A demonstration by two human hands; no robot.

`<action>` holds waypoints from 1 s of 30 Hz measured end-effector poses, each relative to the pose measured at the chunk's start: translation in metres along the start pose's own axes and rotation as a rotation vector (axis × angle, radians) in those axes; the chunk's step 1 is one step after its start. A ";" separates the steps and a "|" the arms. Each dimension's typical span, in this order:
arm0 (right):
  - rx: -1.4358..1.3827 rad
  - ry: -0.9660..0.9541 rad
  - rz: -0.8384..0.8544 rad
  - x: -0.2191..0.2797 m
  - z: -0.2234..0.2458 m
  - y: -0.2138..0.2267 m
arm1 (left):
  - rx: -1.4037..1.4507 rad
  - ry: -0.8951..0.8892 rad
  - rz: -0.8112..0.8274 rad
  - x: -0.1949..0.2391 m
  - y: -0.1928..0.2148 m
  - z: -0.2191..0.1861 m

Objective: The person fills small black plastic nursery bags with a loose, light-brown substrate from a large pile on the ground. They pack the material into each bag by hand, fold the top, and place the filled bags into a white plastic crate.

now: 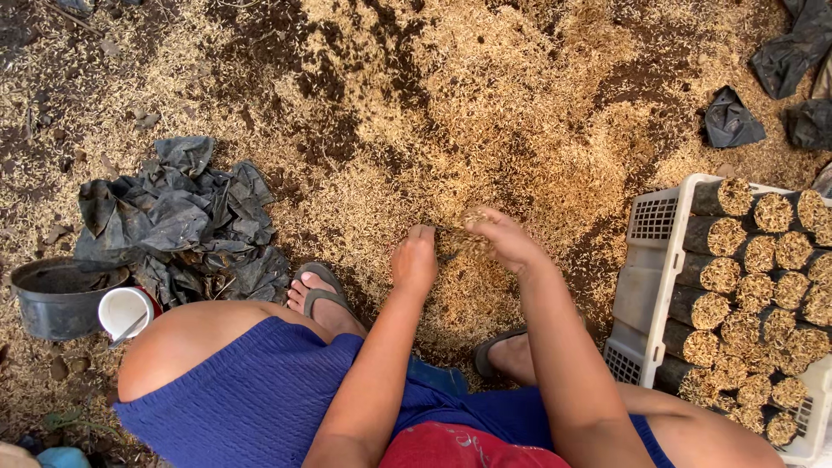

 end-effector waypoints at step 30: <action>0.669 0.135 -0.395 0.000 0.028 0.003 | 0.139 0.372 0.205 0.001 0.000 0.032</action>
Point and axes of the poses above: each hand's wrist, its own x-axis away from the middle knuckle, its own y-axis out of the back of the hand, z = x × y, the point moved 10 cm from there along -x, towards the middle knuckle, and after that the axes turned 10 degrees about x, right-handed, at the moved point
